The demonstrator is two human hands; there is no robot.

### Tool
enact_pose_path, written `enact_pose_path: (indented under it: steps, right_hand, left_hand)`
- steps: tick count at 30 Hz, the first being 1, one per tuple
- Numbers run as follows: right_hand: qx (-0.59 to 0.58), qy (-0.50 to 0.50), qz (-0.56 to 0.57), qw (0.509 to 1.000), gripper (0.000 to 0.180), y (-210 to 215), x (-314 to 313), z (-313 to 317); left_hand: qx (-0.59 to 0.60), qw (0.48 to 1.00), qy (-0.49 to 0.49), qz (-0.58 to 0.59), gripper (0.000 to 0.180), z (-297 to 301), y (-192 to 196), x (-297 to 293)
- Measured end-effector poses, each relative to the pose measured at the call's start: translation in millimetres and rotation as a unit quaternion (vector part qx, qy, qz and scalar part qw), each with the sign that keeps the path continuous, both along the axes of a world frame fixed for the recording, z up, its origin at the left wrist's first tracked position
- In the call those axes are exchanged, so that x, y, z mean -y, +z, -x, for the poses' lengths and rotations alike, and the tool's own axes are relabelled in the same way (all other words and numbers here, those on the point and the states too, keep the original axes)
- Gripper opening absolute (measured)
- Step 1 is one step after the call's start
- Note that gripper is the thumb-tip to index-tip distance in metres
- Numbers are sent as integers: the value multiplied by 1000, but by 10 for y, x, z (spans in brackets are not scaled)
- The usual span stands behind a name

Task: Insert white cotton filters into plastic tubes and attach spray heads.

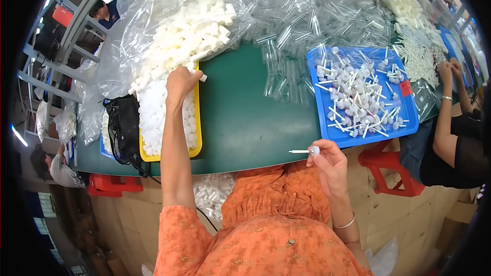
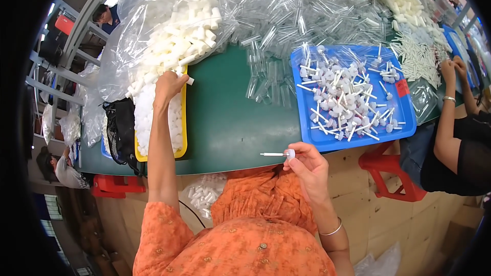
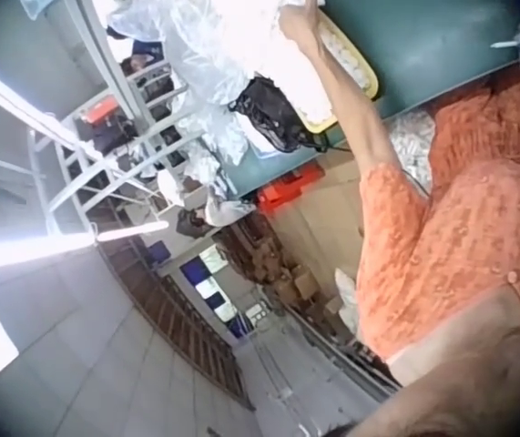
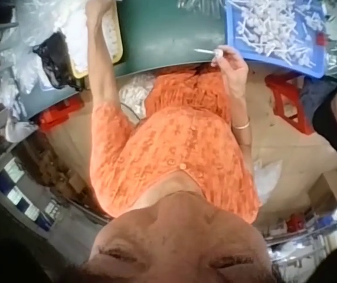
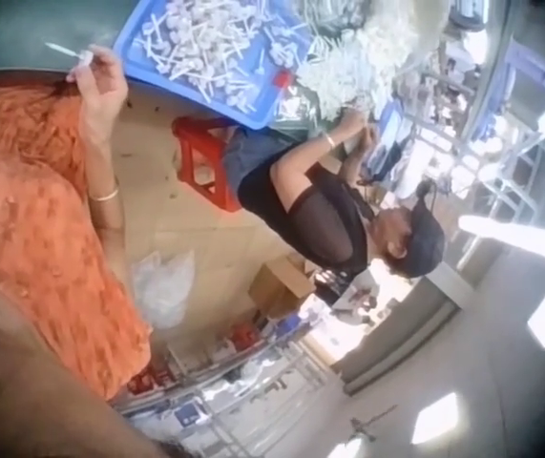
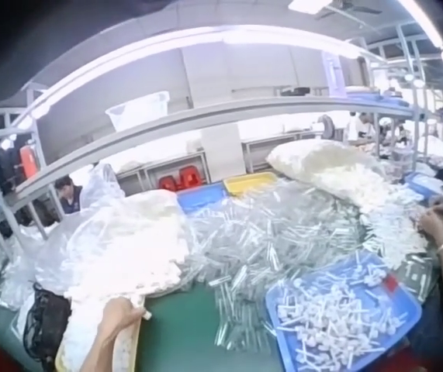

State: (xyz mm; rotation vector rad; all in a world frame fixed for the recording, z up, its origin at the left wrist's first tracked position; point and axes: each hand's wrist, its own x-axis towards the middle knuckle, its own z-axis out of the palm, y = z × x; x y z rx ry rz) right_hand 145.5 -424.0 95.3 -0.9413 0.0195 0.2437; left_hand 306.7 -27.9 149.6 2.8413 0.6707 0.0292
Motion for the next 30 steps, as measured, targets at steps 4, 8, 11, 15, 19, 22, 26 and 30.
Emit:
enact_pose_path:
  steps: [4, 8, 11, 15, 19, 22, 26, 30]
  right_hand:
    - [1, 1, -6, 1000, 25, -38, 75, 30]
    - [-23, -36, -40, 998, 26, 37, 95, 20]
    - [20, -21, -75, 997, 26, 49, -78, -38]
    - [30, -11, -80, 996, 26, 49, -315, 41]
    - [-14, -34, -17, 999, 26, 54, -251, 31]
    - [-50, -20, -37, 998, 25, 67, -275, 34]
    - [-72, -25, -51, 996, 25, 46, -294, 38]
    - [-68, -23, -56, 996, 25, 31, -244, 34]
  left_hand:
    - [127, 989, -70, -33, 31, 189, 112, 266]
    - [125, 872, -108, 461, 13, 697, 202, 1058]
    - [17, 715, -50, 697, 16, 1208, -21, 1713]
    - [-76, 535, -7, 841, 15, 1488, -289, 2048]
    - [-48, 691, -100, 715, 17, 1536, -355, 2014]
    - [78, 760, -149, 628, 23, 1593, -298, 2051]
    - [120, 788, -210, 565, 24, 1633, -377, 1959]
    - [139, 825, -328, 439, 17, 1603, -362, 1883]
